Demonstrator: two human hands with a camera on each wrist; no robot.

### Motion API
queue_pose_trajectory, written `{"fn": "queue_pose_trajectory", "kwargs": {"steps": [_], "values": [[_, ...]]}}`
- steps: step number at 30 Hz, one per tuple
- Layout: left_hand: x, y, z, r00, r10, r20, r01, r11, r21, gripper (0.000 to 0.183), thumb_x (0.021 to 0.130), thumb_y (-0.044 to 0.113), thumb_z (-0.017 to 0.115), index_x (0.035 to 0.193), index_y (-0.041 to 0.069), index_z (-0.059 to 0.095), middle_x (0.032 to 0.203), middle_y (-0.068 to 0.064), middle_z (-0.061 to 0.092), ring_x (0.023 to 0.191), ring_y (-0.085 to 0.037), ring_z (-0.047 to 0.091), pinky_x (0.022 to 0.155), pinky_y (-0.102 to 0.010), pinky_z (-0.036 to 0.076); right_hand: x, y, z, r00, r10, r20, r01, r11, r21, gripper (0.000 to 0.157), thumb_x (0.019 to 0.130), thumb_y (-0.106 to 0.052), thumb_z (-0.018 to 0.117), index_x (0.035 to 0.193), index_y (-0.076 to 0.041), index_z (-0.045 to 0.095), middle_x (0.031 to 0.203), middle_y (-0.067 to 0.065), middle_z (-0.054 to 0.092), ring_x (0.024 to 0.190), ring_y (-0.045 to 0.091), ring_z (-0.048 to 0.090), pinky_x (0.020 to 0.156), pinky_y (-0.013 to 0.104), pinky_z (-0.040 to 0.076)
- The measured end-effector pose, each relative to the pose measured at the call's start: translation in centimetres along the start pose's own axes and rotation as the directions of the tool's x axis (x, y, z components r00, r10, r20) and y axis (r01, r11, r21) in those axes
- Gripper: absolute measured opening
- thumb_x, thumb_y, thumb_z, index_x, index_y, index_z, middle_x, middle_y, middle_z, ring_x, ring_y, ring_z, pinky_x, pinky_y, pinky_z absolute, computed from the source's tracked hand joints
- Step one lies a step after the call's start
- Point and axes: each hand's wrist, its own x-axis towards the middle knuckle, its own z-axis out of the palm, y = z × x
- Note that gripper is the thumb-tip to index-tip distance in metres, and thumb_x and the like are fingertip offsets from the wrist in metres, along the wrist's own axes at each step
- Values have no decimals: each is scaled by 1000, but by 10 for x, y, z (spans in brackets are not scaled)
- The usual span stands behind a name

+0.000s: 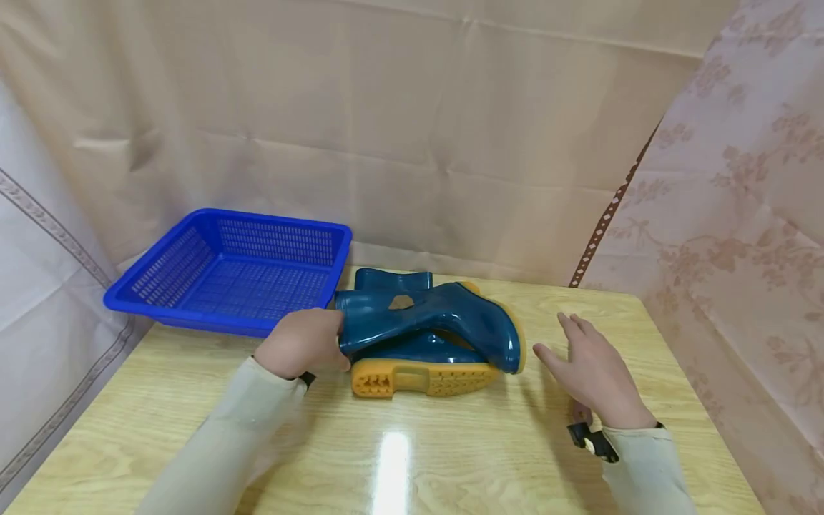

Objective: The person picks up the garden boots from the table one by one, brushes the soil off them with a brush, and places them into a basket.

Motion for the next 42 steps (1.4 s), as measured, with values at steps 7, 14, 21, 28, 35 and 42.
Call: {"fn": "queue_pose_trajectory", "kwargs": {"steps": [7, 14, 21, 28, 35, 42], "values": [[0, 0, 2, 996, 63, -56, -62, 998, 21, 23, 86, 19, 83, 98, 8, 67, 87, -3, 67, 76, -21, 59, 70, -40, 53, 0, -1, -1, 1000, -7, -20, 7, 1000, 8, 86, 103, -53, 58, 158, 6, 29, 158, 38, 29, 139, 60, 33, 106, 73, 35], [4, -2, -7, 980, 140, -142, -130, 988, 78, 11, 93, 17, 76, 94, 8, 69, 80, -1, 62, 69, -21, 55, 61, -34, 47, -2, -1, -1, 1000, 0, -13, 0, 1000, 9, 87, 102, -55, 56, 158, 7, 30, 157, 38, 29, 139, 60, 33, 106, 73, 35], [6, 2, -20, 918, 201, -341, -196, 979, 49, 10, 94, 18, 73, 92, 9, 70, 82, -3, 62, 71, -20, 56, 62, -36, 48, -2, -1, -3, 1000, 13, -1, -13, 1000, 12, 90, 102, -57, 56, 159, 6, 28, 158, 39, 28, 140, 60, 32, 107, 73, 34], [12, 4, -18, 860, 180, -477, -227, 973, -42, 18, 100, 22, 70, 109, 7, 68, 104, -9, 67, 81, -24, 62, 72, -42, 55, -4, -1, -4, 999, 13, 30, -15, 999, 37, 92, 101, -60, 55, 160, 5, 25, 160, 38, 25, 141, 60, 29, 107, 75, 33], [21, 1, -8, 860, 198, -469, -330, 919, -216, 21, 108, 24, 58, 125, 14, 53, 115, -10, 70, 83, -22, 66, 72, -42, 56, -3, -2, -3, 999, 20, 39, -22, 998, 52, 90, 102, -57, 57, 161, 3, 25, 161, 37, 24, 142, 59, 29, 108, 74, 33], [29, -1, -9, 892, 143, -430, -271, 929, -253, 39, 103, 0, 57, 141, 8, 56, 133, -13, 66, 118, -31, 65, 97, -51, 55, -1, -1, -2, 998, 16, 58, -20, 998, 62, 91, 101, -60, 56, 160, 3, 27, 161, 36, 24, 142, 60, 29, 106, 75, 34]]}}
